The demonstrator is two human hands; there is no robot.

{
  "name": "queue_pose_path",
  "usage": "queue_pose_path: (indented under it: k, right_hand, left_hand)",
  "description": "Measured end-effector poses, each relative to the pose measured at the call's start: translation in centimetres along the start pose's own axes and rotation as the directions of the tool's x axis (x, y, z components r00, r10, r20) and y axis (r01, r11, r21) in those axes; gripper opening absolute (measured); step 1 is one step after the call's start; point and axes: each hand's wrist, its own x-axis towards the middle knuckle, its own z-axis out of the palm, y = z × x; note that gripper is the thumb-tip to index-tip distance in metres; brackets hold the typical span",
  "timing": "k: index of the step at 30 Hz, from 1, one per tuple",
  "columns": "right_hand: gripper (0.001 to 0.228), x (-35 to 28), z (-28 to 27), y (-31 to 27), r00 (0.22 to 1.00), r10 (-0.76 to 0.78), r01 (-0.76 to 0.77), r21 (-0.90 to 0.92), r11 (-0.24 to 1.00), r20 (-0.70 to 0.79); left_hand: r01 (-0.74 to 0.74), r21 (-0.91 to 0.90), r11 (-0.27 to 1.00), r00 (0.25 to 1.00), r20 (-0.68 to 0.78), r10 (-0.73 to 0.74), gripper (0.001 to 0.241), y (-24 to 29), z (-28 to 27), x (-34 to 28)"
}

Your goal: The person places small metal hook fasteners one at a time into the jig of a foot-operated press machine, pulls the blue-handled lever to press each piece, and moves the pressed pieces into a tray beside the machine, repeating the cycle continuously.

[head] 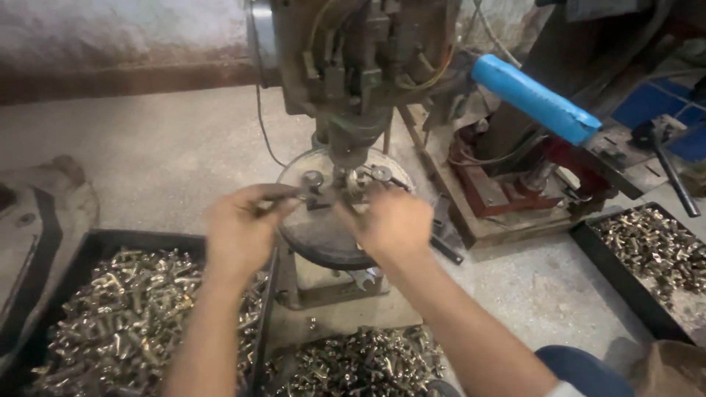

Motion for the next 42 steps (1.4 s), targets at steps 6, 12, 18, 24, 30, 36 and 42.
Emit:
queue_pose_path:
  k: [6,12,18,24,30,36,42]
  right_hand:
    - [0.056,-3.2,-5.8,2.8,0.923,-0.034,0.025,0.029,0.999,0.384]
    - [0.045,-4.0,-12.4,4.6,0.981,-0.097,0.087,0.063,0.994,0.171]
    - [0.032,-3.8,-9.4,5.6,0.979,-0.202,0.195,0.211,0.958,0.014]
    - [0.035,-4.0,-3.2,4.0,0.954,-0.277,0.228,0.322,0.919,0.116]
    - [0.029,-2.9,-2.5,3.6,0.967,-0.232,0.181,0.357,0.916,0.104]
    - [0.024,-2.7,-1.0,3.4,0.951,-0.309,0.288,0.297,0.910,0.024]
    - [0.019,-2.1,-1.9,1.9,0.998,0.011,-0.044,0.660,0.750,0.055]
  left_hand:
    - [0.098,0.145,0.985,0.991,0.080,-0.110,0.025,2.0,5.3,-0.6]
    - [-0.173,0.277,0.945,0.975,-0.089,0.204,0.019,-0.4,7.7,0.2]
    - [-0.147,0.374,0.916,0.989,0.064,0.133,0.025,0.1,5.8,-0.5]
    - [-0.028,0.632,0.774,0.962,0.227,-0.150,0.030,2.9,3.6,-1.1]
    - [-0.106,0.546,0.831,0.944,0.318,-0.088,0.032,-0.7,4.0,-0.2]
    - [0.052,0.560,0.827,0.955,0.215,-0.206,0.031,2.9,2.0,0.0]
    - [0.260,0.454,0.852,0.962,-0.047,-0.269,0.030,1.7,-1.7,0.9]
